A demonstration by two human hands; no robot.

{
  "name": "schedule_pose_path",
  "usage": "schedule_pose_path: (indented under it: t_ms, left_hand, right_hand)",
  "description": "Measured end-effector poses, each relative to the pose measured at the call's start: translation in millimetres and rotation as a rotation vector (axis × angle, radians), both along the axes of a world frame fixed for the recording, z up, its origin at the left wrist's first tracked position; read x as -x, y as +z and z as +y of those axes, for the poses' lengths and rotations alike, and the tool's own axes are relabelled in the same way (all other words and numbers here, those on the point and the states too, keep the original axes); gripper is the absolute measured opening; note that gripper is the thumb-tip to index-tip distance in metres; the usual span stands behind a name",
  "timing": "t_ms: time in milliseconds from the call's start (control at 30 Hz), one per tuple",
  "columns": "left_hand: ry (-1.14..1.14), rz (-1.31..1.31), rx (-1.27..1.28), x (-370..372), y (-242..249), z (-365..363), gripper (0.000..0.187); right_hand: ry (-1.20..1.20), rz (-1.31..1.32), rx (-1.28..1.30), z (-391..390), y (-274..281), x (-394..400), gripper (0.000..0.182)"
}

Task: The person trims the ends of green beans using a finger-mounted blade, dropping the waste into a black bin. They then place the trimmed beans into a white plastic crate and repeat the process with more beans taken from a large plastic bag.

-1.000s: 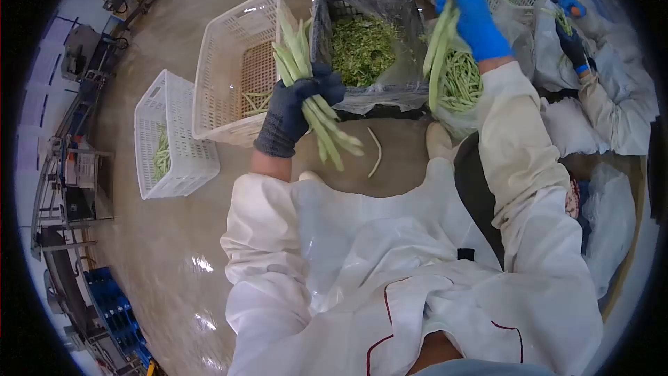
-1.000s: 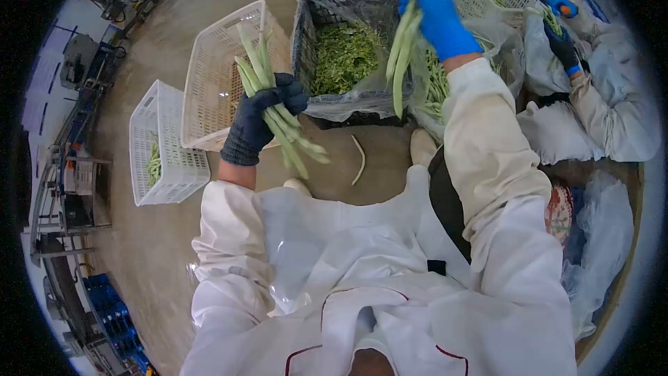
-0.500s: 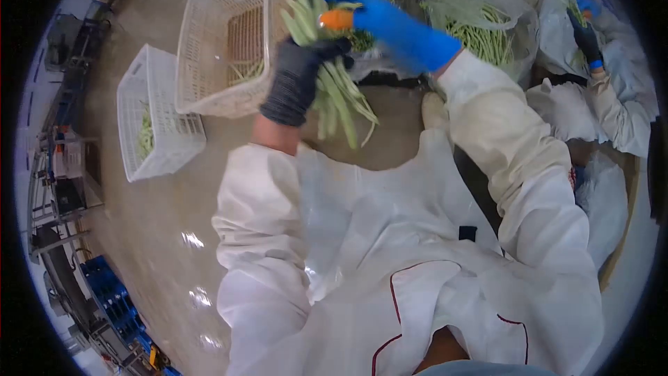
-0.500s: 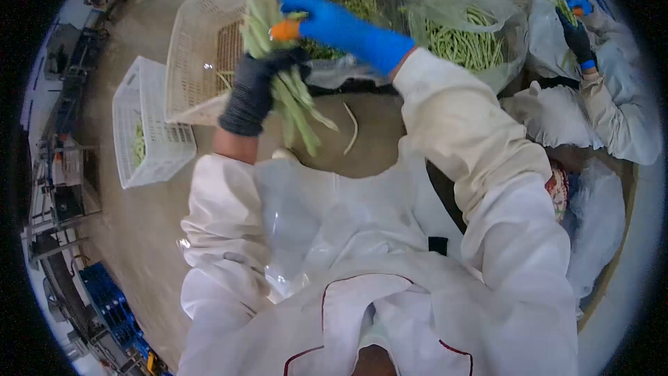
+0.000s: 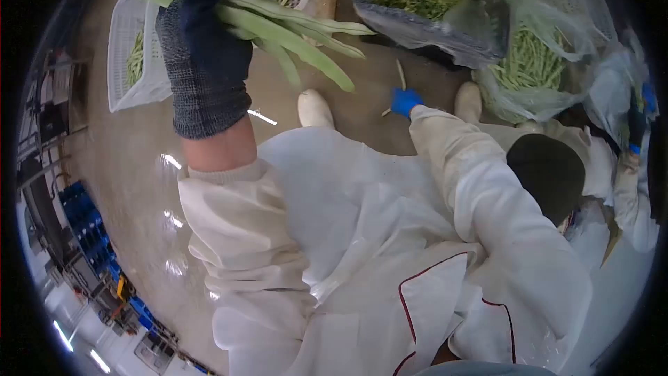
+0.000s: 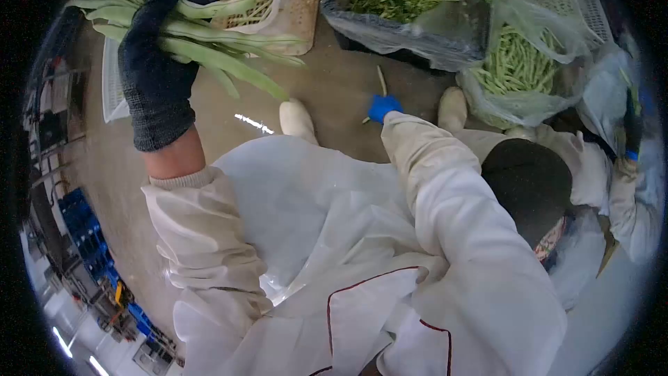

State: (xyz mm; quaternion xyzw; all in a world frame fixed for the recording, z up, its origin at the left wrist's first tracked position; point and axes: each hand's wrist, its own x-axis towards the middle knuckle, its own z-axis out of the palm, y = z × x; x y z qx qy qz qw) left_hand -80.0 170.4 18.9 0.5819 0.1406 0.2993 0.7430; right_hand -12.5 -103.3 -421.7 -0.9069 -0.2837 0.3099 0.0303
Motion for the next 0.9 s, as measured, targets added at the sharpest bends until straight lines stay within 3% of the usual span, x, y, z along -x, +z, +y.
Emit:
schedule_pose_path:
  t_ms: [100, 200, 233, 300, 333, 367, 467, 567, 700, 767, 900]
  left_hand:
    - [-0.040, 0.017, -0.066, 6, 2, -3, 0.035]
    - [-0.066, 0.094, -0.167, 5, 6, -12, 0.035]
    - [-0.064, 0.105, -0.197, 2, 11, -15, 0.036]
    - [-0.110, 0.004, -0.064, -5, 10, -16, 0.035]
    - [-0.136, -0.049, 0.000, -9, 10, -16, 0.035]
    - [-0.137, -0.022, -0.132, -14, 15, -22, 0.035]
    - [-0.122, -0.114, 0.140, -24, 13, -31, 0.021]
    - [-0.166, -0.105, 0.233, -27, 17, -41, 0.030]
    - [-0.302, -0.187, 0.356, -35, 18, -66, 0.041]
    - [-0.387, -0.214, 0.411, -41, 18, -76, 0.040]
    - [-0.547, -0.177, 0.416, -52, 18, -85, 0.035]
  right_hand:
    - [0.135, -0.249, 0.020, -10, -37, 32, 0.030]
    - [0.137, -0.034, -0.039, -6, -35, 23, 0.024]
    - [-0.020, -0.025, -0.255, -7, -22, 16, 0.023]
    - [-0.324, -0.013, -0.693, -1, 30, 17, 0.021]
    - [-0.254, -0.036, -0.783, 7, 55, 12, 0.019]
    - [-0.178, -0.061, -0.873, 15, 81, 6, 0.018]
    - [0.052, 0.156, -0.787, 25, 196, -19, 0.020]
    - [-0.082, 0.179, -0.699, 15, 343, -46, 0.025]
    - [0.032, -0.343, -1.137, -13, 452, -82, 0.031]
    - [0.094, -0.437, -1.373, -23, 491, -76, 0.035]
    - [0.291, -0.552, -1.397, -11, 489, -49, 0.043]
